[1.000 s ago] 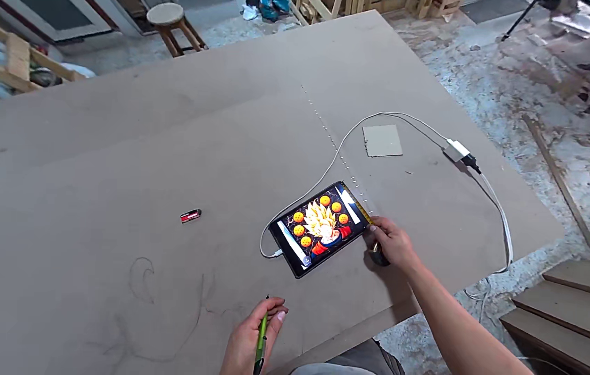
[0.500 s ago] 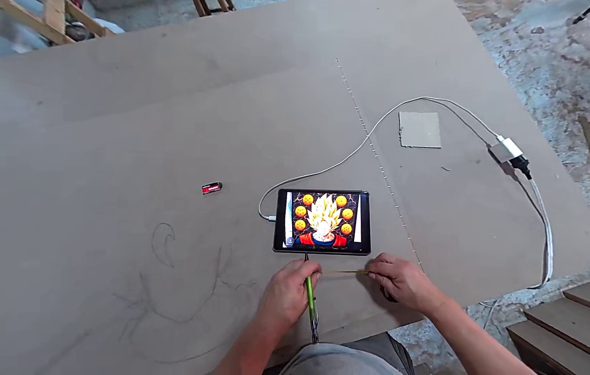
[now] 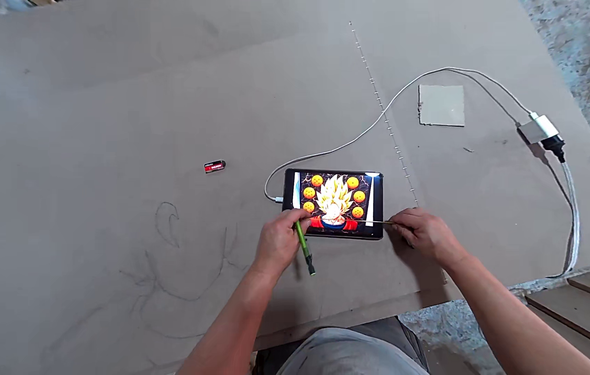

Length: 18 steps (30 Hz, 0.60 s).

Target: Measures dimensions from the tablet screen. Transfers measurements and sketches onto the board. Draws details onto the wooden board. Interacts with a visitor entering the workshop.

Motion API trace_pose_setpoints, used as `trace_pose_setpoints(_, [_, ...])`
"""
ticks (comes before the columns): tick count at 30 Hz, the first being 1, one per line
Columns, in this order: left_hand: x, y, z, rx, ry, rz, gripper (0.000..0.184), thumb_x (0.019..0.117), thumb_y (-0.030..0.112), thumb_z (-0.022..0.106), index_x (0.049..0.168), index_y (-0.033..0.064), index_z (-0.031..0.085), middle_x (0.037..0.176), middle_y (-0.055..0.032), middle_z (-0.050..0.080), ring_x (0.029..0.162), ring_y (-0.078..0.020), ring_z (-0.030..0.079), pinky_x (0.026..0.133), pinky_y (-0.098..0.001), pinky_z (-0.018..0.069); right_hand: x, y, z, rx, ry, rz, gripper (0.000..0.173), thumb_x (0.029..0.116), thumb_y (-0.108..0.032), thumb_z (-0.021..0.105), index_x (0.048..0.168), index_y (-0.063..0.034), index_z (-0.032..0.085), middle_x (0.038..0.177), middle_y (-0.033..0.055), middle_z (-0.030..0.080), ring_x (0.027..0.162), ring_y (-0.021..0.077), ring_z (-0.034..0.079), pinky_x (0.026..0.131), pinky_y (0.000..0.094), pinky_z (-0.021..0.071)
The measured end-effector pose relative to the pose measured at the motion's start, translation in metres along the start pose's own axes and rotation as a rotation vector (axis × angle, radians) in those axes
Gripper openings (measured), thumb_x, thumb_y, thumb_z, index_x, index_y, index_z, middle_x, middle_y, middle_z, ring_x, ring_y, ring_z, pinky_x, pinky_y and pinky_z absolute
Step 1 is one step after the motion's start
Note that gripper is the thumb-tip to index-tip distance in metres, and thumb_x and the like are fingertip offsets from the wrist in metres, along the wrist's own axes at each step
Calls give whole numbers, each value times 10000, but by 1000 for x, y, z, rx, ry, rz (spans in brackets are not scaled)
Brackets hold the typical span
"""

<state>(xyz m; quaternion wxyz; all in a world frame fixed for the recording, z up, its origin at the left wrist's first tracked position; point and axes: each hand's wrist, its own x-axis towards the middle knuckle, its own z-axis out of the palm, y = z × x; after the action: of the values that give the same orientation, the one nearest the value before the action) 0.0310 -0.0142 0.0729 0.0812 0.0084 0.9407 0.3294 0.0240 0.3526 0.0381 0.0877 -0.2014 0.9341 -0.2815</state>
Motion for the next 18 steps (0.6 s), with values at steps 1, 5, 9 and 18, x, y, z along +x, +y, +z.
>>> trace_pose_setpoints(1, [-10,-8,-1,-22,10,-19,193,981,262,712,1168,229,743,1045,48,731,897,-82,700,806,-359,611,-2,-1,2,-4,-5,-5,209,1026,-295,585,1064,-241,784,1076,-82,736,1061,97,671,923,355,568])
trace_pose_setpoints(5, [-53,-37,12,-114,168,-47,294,986,260,684,1269,182,698,988,25,723,840,-70,687,760,-311,608,-10,-3,11,-37,5,-11,238,1030,-318,563,1064,-249,789,1073,-85,740,1078,113,663,925,384,549])
trace_pose_setpoints(9, [-79,-62,34,-42,309,-41,350,1032,349,582,1304,152,679,1162,-19,719,1041,-123,690,903,-350,588,-9,-5,14,-67,6,-26,254,1028,-306,552,1066,-229,792,1070,-64,744,1079,142,663,917,412,536])
trace_pose_setpoints(18, [-87,-106,48,183,292,80,429,1056,325,460,1380,100,629,1588,-58,469,1513,-247,362,1241,-483,295,-9,-6,15,-107,14,-33,263,1031,-295,548,1089,-226,795,1065,-59,749,1077,146,667,931,397,538])
